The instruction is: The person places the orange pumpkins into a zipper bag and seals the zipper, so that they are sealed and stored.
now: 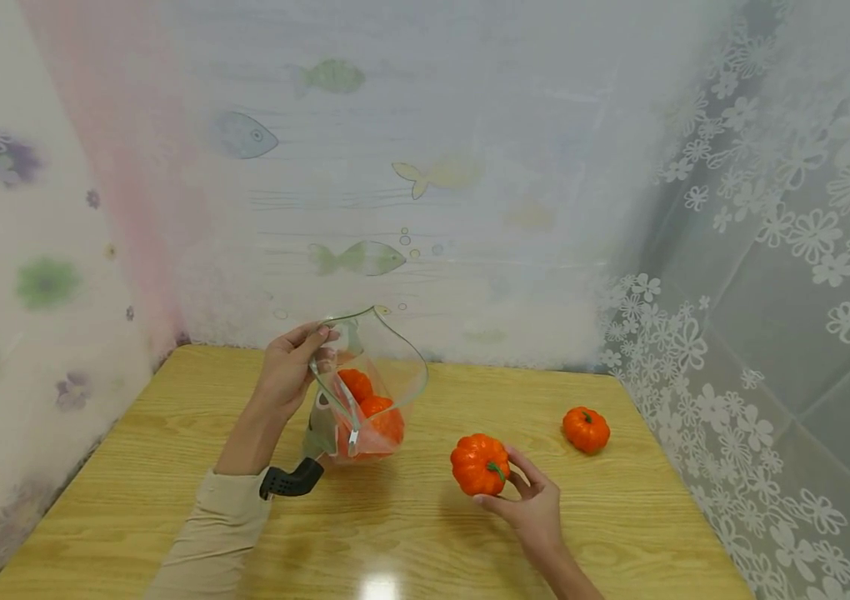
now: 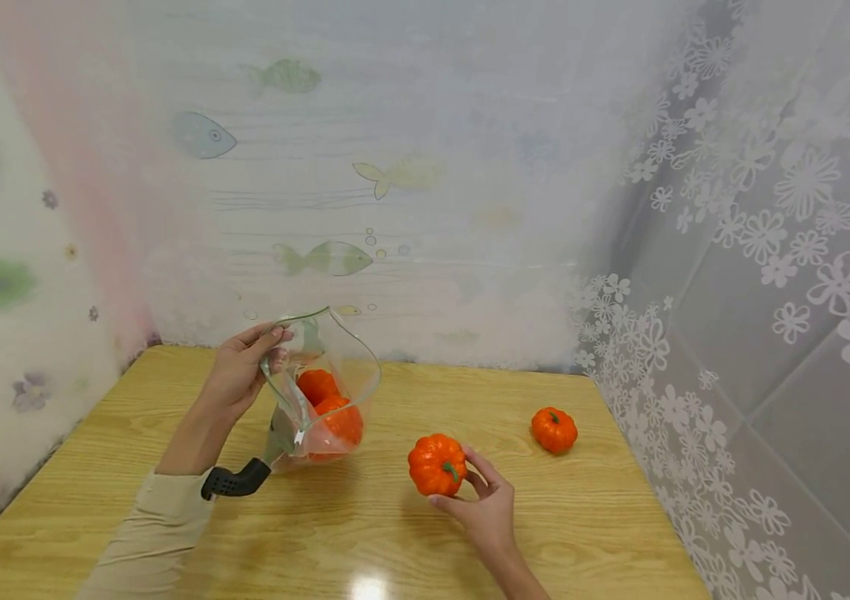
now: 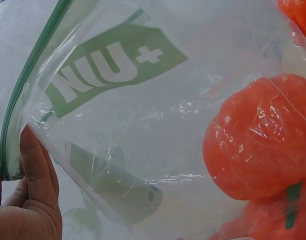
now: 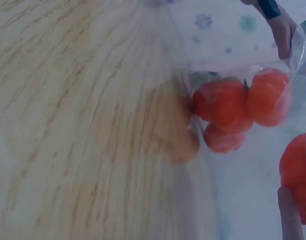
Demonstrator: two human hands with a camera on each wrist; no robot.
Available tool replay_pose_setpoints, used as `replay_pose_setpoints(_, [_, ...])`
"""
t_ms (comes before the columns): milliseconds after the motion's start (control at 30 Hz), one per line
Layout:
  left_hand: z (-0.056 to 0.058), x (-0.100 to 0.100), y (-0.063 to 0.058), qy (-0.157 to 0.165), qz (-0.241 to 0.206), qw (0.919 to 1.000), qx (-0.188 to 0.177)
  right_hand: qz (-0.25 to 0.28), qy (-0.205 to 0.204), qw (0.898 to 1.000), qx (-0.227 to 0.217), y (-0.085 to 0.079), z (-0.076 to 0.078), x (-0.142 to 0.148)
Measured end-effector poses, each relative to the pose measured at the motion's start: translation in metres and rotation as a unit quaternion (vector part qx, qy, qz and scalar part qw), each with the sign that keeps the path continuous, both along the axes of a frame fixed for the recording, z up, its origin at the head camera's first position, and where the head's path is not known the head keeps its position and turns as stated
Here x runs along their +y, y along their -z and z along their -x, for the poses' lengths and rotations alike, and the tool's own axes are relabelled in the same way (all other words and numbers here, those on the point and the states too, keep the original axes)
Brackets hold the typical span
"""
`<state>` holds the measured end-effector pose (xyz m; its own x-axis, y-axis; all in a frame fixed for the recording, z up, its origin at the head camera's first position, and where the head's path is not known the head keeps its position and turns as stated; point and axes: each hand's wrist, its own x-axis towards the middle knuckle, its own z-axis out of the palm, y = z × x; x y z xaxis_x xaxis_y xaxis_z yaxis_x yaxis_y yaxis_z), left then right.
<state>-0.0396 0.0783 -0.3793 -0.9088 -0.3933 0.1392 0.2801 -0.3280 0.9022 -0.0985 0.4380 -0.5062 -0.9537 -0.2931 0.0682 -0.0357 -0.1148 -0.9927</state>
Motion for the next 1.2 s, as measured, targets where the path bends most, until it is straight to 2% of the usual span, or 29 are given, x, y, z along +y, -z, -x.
replay_pose_setpoints(267, [-0.001,-0.001,-0.001,0.004,0.003,1.0,-0.003,0.028,-0.07,0.996,0.051,-0.016,0.002,-0.004])
replay_pose_setpoints(467, [0.001,0.001,0.0,0.005,-0.001,1.0,-0.005,0.033,-0.143,0.986,0.079,-0.032,0.007,-0.005])
replay_pose_setpoints(567, [0.004,0.004,0.001,0.004,0.002,1.0,-0.005,0.043,-0.189,0.976,0.104,-0.039,0.011,-0.006])
replay_pose_setpoints(767, [0.008,0.009,0.004,0.004,0.002,1.0,-0.006,0.091,-0.273,0.942,0.171,-0.05,0.021,-0.012])
replay_pose_setpoints(867, [0.007,0.01,0.005,0.005,0.0,1.0,-0.006,0.1,-0.284,0.935,0.186,-0.058,0.022,-0.017])
replay_pose_setpoints(1200, [0.005,0.011,0.006,0.014,-0.005,0.9999,0.007,0.112,-0.267,0.928,0.235,-0.088,0.02,-0.039])
